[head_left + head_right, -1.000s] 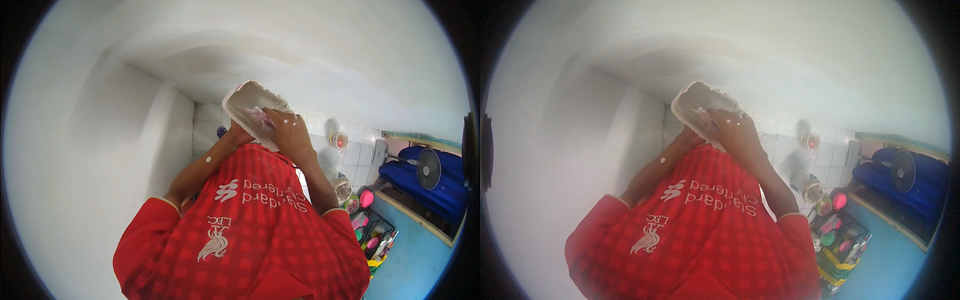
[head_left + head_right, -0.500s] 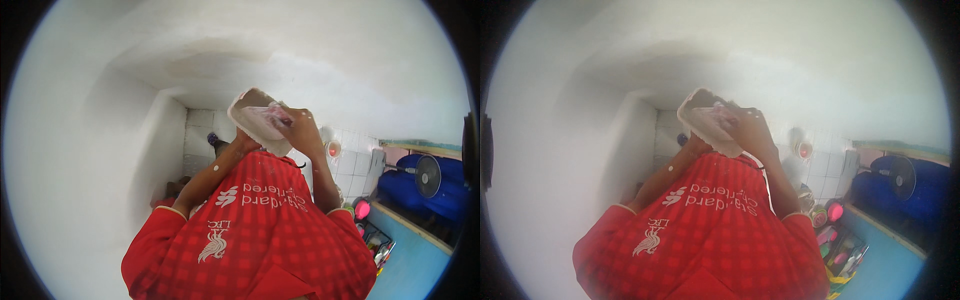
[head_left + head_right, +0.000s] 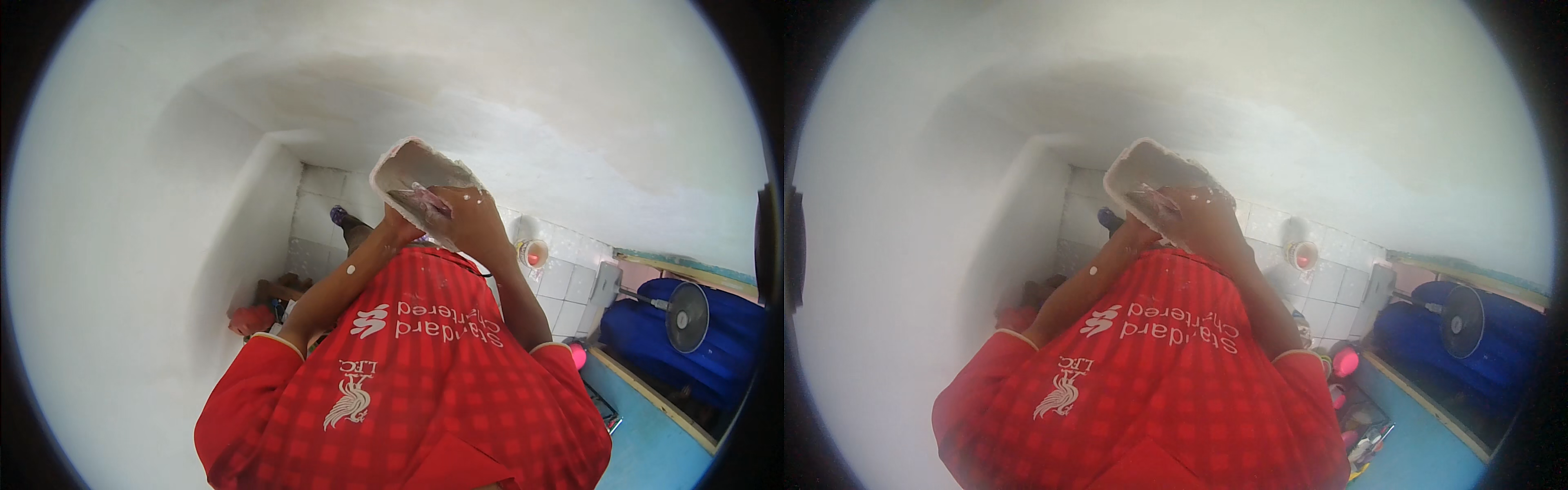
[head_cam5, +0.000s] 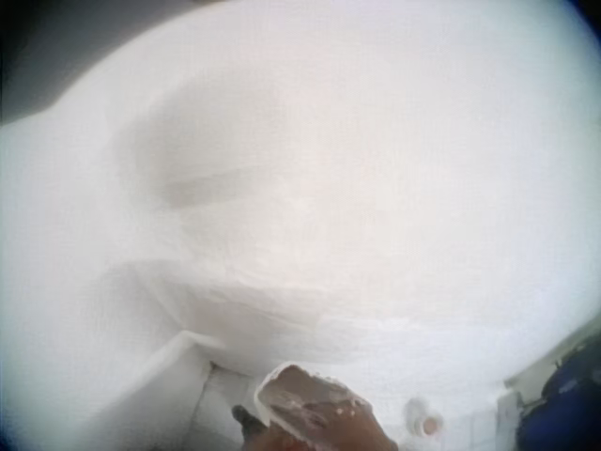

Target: The person applies white plaster to a ceiling using a trowel and a plastic container. They repeatedly scoop plaster from the container and spread it across the ceiling surface in smooth strokes.

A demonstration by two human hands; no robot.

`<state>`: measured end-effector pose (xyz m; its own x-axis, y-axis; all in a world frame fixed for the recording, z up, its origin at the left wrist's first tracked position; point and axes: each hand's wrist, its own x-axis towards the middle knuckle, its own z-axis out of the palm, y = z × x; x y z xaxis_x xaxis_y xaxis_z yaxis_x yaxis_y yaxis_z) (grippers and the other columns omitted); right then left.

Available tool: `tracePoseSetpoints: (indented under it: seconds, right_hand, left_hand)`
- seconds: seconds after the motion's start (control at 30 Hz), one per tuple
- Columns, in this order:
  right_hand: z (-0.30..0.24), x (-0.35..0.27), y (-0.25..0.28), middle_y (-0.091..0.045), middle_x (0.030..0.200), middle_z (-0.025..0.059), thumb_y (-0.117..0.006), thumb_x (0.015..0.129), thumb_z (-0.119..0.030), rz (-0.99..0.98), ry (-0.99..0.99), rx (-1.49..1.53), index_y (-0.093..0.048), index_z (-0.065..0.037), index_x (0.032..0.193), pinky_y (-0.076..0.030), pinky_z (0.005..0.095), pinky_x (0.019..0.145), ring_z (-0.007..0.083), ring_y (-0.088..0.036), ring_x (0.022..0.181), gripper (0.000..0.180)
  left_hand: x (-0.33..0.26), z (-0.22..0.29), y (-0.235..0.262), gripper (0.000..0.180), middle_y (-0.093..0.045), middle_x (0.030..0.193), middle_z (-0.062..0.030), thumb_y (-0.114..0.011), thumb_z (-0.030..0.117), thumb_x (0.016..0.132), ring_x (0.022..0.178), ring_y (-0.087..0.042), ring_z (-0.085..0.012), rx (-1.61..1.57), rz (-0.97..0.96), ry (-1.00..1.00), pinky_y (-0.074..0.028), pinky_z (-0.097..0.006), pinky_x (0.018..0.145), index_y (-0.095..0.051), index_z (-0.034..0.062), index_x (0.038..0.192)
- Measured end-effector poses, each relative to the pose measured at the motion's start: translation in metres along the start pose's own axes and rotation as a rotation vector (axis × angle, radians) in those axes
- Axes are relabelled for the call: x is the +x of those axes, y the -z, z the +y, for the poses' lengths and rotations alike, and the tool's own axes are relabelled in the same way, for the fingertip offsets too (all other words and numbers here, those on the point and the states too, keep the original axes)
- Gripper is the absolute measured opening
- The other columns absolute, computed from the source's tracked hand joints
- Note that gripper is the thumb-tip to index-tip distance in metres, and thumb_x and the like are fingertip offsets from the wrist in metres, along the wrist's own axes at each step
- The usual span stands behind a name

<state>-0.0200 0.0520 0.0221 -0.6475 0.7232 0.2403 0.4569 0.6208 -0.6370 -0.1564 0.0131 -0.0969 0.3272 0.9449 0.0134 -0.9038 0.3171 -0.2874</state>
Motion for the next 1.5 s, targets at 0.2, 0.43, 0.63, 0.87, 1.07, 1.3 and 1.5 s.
tracePoseSetpoints:
  seconds: [0.2,0.43,0.63,0.87,1.07,1.3,1.5]
  right_hand:
    - [-0.019,0.020,0.009,-0.056,0.060,0.0101,-0.065,0.082,-0.011,0.064,-0.294,0.263,-0.066,0.001,0.090,-0.042,0.0277,0.053,0.0107,-0.045,0.053,0.015]
    - [-0.005,0.015,-0.001,-0.066,0.077,0.0051,-0.062,0.087,-0.016,0.253,-0.373,0.672,-0.065,0.002,0.099,-0.046,0.0265,0.056,0.0096,-0.059,0.068,0.022]
    - [0.009,-0.007,-0.002,-0.064,0.090,0.0075,-0.062,0.088,-0.016,0.298,-0.576,0.975,-0.061,0.002,0.107,-0.050,0.0256,0.068,0.0112,-0.060,0.079,0.026]
    - [0.008,-0.021,-0.008,-0.057,0.115,0.0067,-0.056,0.089,-0.008,0.353,-0.754,1.780,-0.048,-0.003,0.119,-0.052,0.0314,0.086,0.0170,-0.059,0.102,0.031]
    - [0.026,0.001,0.000,-0.059,0.108,0.0058,-0.058,0.088,-0.011,0.294,-0.727,1.709,-0.050,-0.004,0.113,-0.053,0.0309,0.085,0.0161,-0.059,0.099,0.027]
    - [0.066,0.048,-0.020,-0.058,0.107,0.0088,-0.055,0.090,-0.011,0.244,-0.774,1.661,-0.047,-0.003,0.114,-0.053,0.0329,0.086,0.0178,-0.059,0.099,0.026]
    - [0.114,0.056,-0.050,-0.059,0.100,0.0089,-0.053,0.089,-0.009,0.179,-0.690,1.610,-0.058,-0.003,0.095,-0.047,0.0323,0.092,0.0196,-0.058,0.095,0.010]
  left_hand:
    - [-0.009,0.019,-0.014,0.062,-0.048,0.133,-0.0130,-0.043,0.055,0.087,0.121,-0.046,-0.0335,0.170,-0.009,-0.087,-0.036,-0.052,0.103,-0.046,0.0109,0.130]
    - [-0.010,0.034,-0.024,0.058,-0.050,0.131,-0.0102,-0.046,0.054,0.087,0.121,-0.047,-0.0323,0.241,-0.022,-0.136,-0.035,-0.055,0.102,-0.047,0.0145,0.130]
    - [-0.016,0.024,-0.021,0.056,-0.053,0.128,-0.0079,-0.045,0.054,0.087,0.119,-0.048,-0.0316,0.734,0.094,-0.300,-0.037,-0.055,0.100,-0.049,0.0150,0.127]
    - [-0.026,0.018,-0.014,0.059,-0.049,0.131,-0.0101,-0.044,0.053,0.088,0.119,-0.047,-0.0305,1.079,0.145,-0.384,-0.037,-0.051,0.100,-0.044,0.0122,0.131]
    - [-0.024,0.036,-0.024,0.062,-0.045,0.133,-0.0120,-0.044,0.053,0.089,0.120,-0.046,-0.0297,0.768,-0.030,-0.280,-0.038,-0.048,0.099,-0.039,0.0098,0.134]
    - [-0.041,0.048,-0.033,0.065,-0.042,0.138,-0.0122,-0.042,0.059,0.087,0.128,-0.038,-0.0371,0.088,-0.033,-0.303,-0.031,-0.060,0.103,-0.042,0.0145,0.134]
    - [-0.047,0.022,-0.040,0.053,-0.046,0.130,-0.0126,-0.045,0.043,0.093,0.118,-0.048,-0.0295,0.653,0.006,-0.377,-0.044,-0.046,0.095,-0.038,0.0087,0.133]
